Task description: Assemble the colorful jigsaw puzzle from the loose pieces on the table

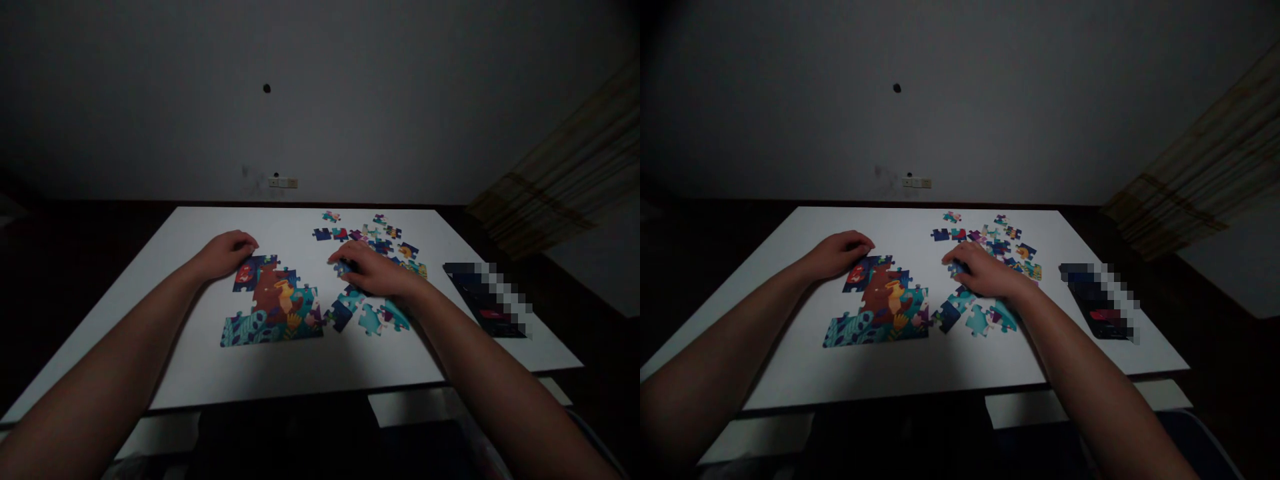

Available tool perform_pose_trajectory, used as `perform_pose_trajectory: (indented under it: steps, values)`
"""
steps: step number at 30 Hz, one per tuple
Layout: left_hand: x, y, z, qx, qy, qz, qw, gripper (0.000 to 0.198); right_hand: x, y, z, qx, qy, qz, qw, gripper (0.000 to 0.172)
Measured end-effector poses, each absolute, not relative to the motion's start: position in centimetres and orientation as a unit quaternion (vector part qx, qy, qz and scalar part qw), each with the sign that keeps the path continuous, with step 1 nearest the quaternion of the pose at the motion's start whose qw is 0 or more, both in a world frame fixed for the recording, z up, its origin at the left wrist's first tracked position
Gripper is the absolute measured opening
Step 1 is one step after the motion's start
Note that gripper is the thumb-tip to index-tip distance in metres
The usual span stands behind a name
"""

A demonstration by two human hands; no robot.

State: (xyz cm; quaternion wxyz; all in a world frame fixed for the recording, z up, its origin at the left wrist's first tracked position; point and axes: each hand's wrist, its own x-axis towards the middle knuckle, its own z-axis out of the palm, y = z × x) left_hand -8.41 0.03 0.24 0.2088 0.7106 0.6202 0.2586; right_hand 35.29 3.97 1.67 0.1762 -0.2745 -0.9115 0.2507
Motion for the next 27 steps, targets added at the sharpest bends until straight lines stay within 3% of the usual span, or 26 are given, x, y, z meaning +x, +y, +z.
perform_pose_trajectory:
  steps: [9, 21, 27]
  values:
    - [-8.2, -0.2, 0.4, 0.712, 0.62, 0.256, 0.208, 0.042, 37.8, 4.3, 1.8, -0.356, -0.874, 0.276, 0.182, 0.023]
    - [-8.0, -0.2, 0.5, 0.721, 0.614, 0.25, 0.203, 0.04, 37.5, 5.4, 1.4, -0.41, -0.75, 0.412, 0.316, 0.038]
    - [-8.3, 0.0, 0.1, 0.717, 0.617, 0.254, 0.202, 0.041, 37.4, 5.7, 1.2, -0.393, -0.735, 0.452, 0.318, 0.046]
